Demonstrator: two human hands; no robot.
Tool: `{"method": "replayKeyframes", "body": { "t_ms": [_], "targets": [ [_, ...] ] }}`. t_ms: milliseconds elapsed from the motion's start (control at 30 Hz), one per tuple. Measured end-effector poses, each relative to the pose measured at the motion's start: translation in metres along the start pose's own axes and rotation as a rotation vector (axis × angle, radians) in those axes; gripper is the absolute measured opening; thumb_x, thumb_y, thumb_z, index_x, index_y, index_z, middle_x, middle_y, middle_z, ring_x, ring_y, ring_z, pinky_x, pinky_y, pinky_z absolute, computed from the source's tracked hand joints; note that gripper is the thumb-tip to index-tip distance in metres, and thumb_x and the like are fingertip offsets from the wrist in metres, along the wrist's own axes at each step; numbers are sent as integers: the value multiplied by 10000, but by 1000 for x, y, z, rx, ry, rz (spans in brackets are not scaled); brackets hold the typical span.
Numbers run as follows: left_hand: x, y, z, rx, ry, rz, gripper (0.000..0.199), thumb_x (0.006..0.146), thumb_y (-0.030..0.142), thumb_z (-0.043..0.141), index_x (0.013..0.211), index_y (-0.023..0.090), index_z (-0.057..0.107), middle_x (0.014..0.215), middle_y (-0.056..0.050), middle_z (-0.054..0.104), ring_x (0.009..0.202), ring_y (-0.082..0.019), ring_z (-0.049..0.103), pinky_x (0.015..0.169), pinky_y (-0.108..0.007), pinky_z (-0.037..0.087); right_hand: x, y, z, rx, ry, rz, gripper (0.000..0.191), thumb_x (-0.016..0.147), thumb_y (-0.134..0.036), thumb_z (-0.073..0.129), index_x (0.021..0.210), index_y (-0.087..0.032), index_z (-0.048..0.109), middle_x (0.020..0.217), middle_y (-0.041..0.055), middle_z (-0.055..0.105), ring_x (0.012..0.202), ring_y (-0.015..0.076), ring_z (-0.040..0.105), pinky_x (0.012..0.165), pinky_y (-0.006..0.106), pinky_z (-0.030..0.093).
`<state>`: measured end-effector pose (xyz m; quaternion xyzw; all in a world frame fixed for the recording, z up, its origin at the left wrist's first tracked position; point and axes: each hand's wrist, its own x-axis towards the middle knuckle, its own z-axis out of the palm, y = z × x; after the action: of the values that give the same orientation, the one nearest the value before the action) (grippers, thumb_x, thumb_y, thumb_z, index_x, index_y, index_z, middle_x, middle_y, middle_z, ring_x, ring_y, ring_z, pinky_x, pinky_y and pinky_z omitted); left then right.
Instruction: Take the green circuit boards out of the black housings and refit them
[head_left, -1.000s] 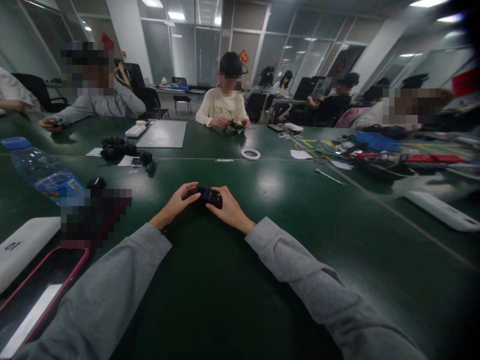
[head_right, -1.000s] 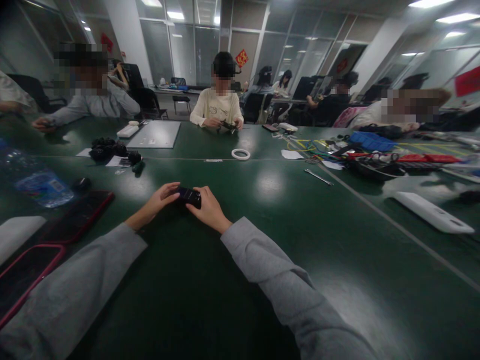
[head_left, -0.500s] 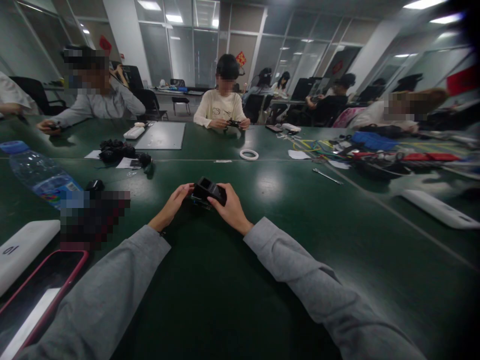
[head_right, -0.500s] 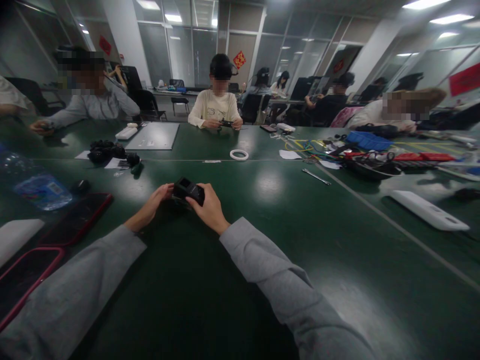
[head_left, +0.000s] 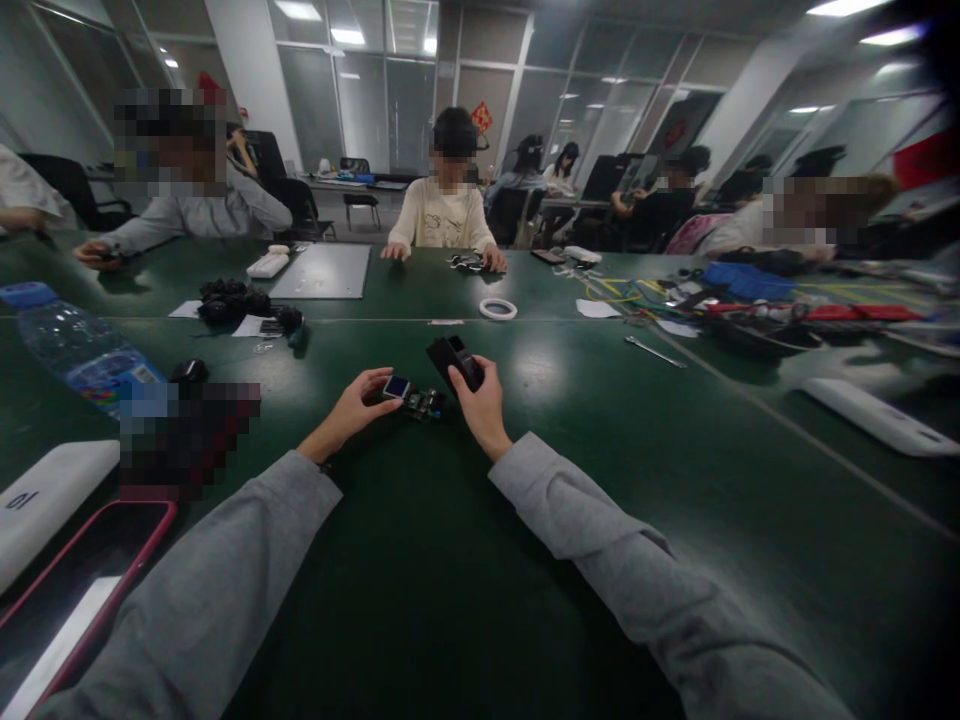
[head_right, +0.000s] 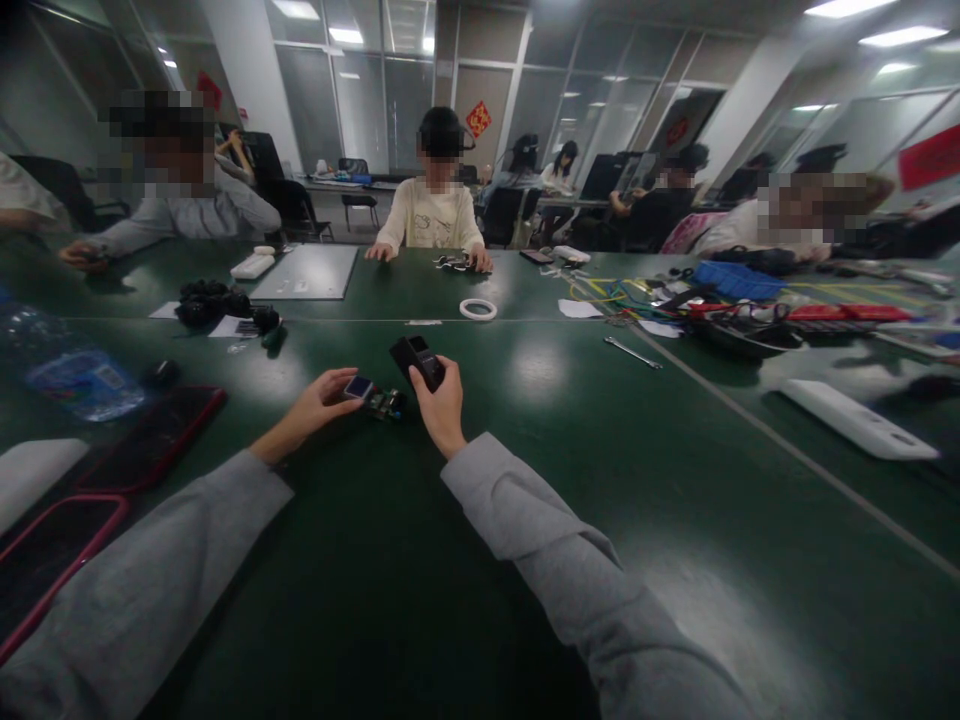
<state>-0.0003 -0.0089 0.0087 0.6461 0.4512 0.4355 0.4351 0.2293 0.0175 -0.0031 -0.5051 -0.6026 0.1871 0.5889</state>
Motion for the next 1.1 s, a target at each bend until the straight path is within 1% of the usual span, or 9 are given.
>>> {"method": "replayKeyframes", "body": {
  "t_ms": [100,200,333,500,700,900,967,1100],
  "targets": [
    [0,0,-1,8,-10,13,646,703,322,732,1277,201,462,1322,-141,546,1230,-258,520,1061,-473,363,-2,-2,1,-33,-41,-49,444,826,-479,623,1126,-177,498,1050,98,583,948,237,570,846,398,472],
    [0,0,-1,-5,-8,11,627,716,320,723,1274,193,466,1313,-142,552,1231,-254,518,1064,-470,362,-3,-2,2,-60,-67,-69,428,821,-457,637,1116,-177,504,1049,101,587,946,242,574,836,400,473],
    [0,0,-2,-29,4,-3,568,750,309,688,1263,188,477,1303,-136,560,1231,-251,516,1057,-476,371,-3,-1,3,-68,-118,-81,417,810,-444,653,1100,-176,518,1038,99,595,933,242,581,818,396,480],
    [1,-2,0,-47,54,-3,490,775,287,648,1228,176,498,1312,-133,549,1217,-242,522,1049,-470,384,-4,-2,3,-63,-194,-65,413,806,-449,657,1093,-181,531,1026,88,607,902,235,594,795,389,494],
    [2,-6,0,-39,77,26,434,807,291,606,1211,165,511,1294,-123,560,1195,-230,536,1052,-454,385,-5,-6,3,-67,-257,-77,397,803,-444,663,1073,-178,545,1004,85,619,888,231,600,784,377,491],
    [3,-8,0,-55,82,20,449,793,271,617,1214,159,507,1291,-123,564,1189,-233,539,1055,-453,376,-5,-6,3,-59,-275,-63,413,799,-465,659,1069,-177,540,999,81,621,887,226,600,781,361,486],
    [4,-9,-1,-76,66,20,460,793,252,611,1231,163,502,1307,-121,556,1205,-235,528,1060,-452,369,-5,-6,3,-64,-276,-75,415,800,-466,658,1075,-179,539,1004,82,620,892,227,599,788,362,485],
    [4,-10,-3,-105,29,25,487,782,207,603,1257,188,494,1322,-105,549,1222,-237,515,1062,-457,360,-5,-4,3,-86,-229,-65,414,799,-461,654,1081,-182,536,1011,86,615,886,231,596,792,371,485]
  ]
}}
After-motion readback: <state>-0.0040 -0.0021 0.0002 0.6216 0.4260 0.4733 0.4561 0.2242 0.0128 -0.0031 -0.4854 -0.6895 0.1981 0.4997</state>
